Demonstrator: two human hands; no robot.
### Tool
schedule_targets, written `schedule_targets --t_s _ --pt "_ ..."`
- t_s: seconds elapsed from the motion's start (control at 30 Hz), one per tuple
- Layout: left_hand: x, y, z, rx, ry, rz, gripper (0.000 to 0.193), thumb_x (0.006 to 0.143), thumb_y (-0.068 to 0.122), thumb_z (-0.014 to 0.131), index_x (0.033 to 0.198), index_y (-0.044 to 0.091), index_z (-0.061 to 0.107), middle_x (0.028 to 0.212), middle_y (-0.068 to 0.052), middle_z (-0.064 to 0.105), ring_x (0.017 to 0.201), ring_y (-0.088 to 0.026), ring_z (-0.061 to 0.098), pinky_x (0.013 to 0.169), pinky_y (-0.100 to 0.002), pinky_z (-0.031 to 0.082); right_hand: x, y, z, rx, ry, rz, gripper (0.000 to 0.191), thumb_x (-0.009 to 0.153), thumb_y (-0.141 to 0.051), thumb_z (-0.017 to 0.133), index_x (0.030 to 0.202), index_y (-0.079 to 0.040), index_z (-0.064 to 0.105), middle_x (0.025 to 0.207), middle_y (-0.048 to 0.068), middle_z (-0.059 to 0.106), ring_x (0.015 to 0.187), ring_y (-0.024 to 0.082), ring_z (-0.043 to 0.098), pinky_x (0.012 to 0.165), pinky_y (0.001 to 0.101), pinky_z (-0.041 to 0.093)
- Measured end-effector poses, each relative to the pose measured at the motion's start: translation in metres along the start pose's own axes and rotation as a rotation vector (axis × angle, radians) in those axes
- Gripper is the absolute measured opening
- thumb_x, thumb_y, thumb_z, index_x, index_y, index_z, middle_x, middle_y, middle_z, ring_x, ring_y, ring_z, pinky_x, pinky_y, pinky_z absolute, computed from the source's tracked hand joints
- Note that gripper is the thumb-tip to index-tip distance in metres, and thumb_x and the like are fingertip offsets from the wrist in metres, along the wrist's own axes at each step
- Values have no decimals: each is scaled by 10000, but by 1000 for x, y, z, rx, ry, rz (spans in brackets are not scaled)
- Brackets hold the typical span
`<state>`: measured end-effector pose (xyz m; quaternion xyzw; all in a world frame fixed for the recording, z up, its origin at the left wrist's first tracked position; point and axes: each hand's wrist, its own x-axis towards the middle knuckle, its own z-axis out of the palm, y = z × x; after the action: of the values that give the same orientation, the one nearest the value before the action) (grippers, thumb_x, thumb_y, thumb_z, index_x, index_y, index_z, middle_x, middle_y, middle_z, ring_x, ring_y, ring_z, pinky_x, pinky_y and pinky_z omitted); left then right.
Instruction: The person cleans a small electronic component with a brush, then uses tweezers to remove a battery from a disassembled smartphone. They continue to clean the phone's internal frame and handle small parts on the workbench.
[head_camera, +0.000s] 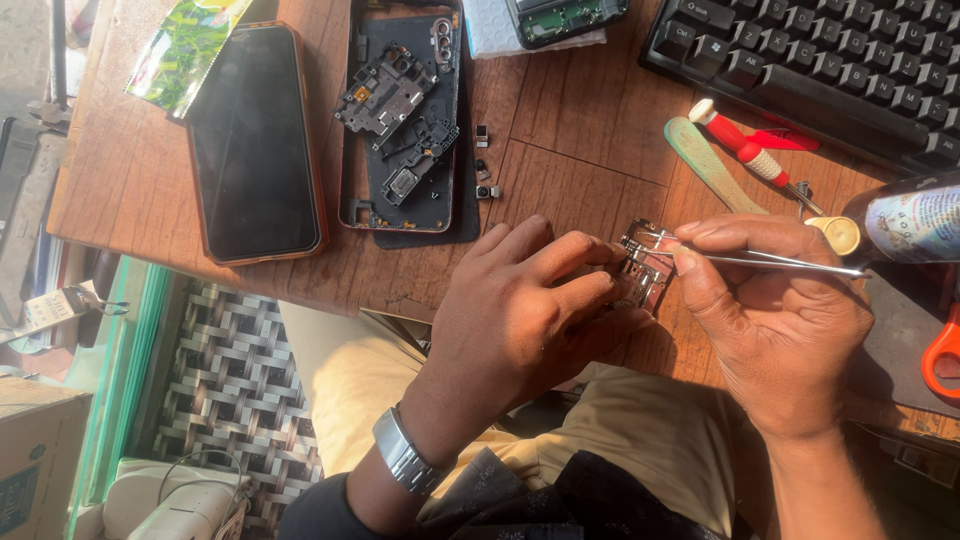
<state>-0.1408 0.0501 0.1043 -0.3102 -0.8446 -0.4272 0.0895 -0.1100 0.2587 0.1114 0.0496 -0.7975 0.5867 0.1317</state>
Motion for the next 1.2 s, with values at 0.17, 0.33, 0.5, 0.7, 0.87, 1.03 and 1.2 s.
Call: schedule_targets --t_s 0.17,0.33,0.5,0.7,0.87,1.03,1.2 --pt "1 1 -1 1 -10 -4 232 873 367 804 910 147 741 1080 47 689 893 -186 578 796 -353 469 -2 4 -2 8 -24 -18 180 1038 59 710 1181 13 610 1152 101 686 1082 155 711 1006 288 627" --pt "2 1 -1 3 0 5 223 860 355 807 912 148 741 1095 45 689 903 -186 581 806 -355 474 -3 7 -4 22 -9 -8 192 1021 53 711 1182 9 617 1127 100 685 1078 156 711 997 293 628" --pt "2 2 0 -5 12 7 233 855 356 815 895 141 735 1089 36 690 906 -191 586 795 -361 466 -5 8 -6 53 -35 -14 161 1052 62 704 1178 20 613 1145 106 688 1083 156 712 1006 299 631" --pt "1 3 -1 -8 11 9 237 858 360 817 899 140 738 1083 37 695 902 -183 593 788 -352 469 -5 10 -5 38 -33 -40 165 1059 62 705 1182 14 607 1153 105 681 1089 152 705 1003 291 628" --pt "2 2 -1 -9 13 8 245 859 365 816 895 135 738 1085 35 698 902 -182 593 798 -352 482 -4 9 -6 29 -46 -37 156 1059 59 702 1175 14 607 1144 107 682 1096 159 708 1000 292 630" --pt "1 3 -1 -15 14 -6 241 862 370 813 875 138 747 1070 39 702 880 -177 585 781 -346 483 -4 8 -6 36 -50 -31 157 1056 53 697 1176 14 605 1150 107 686 1075 153 713 993 290 633" --pt "2 3 -1 -16 10 -5 230 857 358 813 883 139 749 1077 39 704 886 -176 584 781 -346 482 -3 9 -5 9 -49 -45 155 1060 57 700 1176 20 603 1150 109 681 1088 155 710 1005 293 630"
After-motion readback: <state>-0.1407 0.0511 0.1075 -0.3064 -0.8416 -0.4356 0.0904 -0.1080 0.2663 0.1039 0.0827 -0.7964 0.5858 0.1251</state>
